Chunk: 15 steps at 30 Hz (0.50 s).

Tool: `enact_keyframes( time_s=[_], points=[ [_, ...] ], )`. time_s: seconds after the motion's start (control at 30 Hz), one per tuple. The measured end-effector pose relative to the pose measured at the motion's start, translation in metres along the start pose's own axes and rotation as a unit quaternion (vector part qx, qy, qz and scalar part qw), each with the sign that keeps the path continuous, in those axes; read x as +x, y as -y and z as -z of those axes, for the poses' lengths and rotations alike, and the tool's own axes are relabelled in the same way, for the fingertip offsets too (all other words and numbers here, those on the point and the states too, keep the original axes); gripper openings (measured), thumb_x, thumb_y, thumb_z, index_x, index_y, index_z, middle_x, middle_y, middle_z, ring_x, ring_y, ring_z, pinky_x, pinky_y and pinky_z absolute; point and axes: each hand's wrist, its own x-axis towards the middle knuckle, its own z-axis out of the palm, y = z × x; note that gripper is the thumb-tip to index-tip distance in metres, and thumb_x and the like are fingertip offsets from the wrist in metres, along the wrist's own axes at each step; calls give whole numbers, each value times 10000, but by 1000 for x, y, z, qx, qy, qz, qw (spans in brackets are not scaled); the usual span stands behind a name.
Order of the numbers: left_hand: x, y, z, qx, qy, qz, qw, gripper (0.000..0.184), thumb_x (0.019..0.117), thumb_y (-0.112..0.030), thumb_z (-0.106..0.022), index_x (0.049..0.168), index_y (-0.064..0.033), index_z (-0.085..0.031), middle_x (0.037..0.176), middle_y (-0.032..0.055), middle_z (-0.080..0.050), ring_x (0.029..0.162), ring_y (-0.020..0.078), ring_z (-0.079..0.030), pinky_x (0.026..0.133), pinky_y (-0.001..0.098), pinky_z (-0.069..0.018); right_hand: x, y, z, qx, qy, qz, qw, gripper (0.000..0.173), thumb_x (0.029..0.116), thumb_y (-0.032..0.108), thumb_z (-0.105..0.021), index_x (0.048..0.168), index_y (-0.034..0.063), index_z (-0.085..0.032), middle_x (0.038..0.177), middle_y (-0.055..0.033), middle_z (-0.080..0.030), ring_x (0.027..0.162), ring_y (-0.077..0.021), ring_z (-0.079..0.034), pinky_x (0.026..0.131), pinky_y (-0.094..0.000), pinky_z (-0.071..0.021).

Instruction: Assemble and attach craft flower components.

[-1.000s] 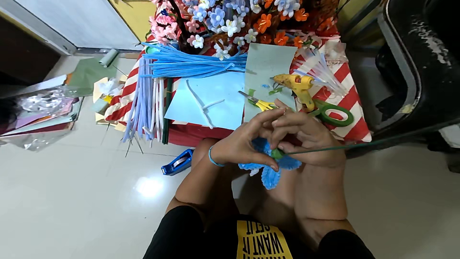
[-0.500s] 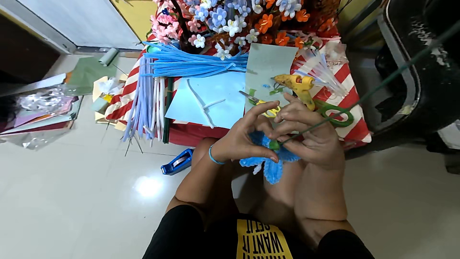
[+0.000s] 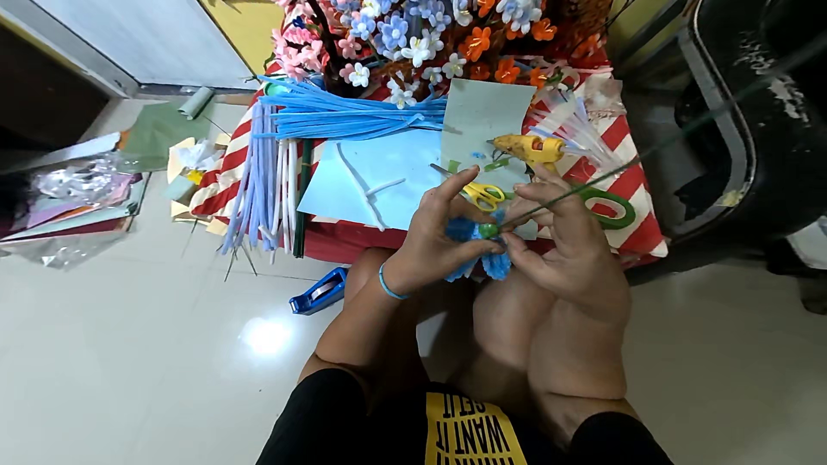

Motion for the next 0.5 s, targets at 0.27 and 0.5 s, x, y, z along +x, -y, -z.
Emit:
enact_keyframes(
  time_s=[0.27,0.5],
  points=[
    [-1,2,0,4,-12,-6,1000,905,793,-109,-871,1518,-99,-329,906,10,-709,906,88,-671,945,306,-536,0,-13,8,87,-13,-67,994,358,909,75,-653,1257,36,-582,998,1,-669,978,-63,-630,938,-271,-524],
    [0,0,0,-43,13,18,999,940,788,-97,-871,1541,-91,-309,904,14,-708,890,80,-677,882,274,-562,1,-23,6,103,8,-53,993,122,967,123,-643,959,44,-736,955,-1,-709,1006,-59,-637,998,-266,-494]
  ],
)
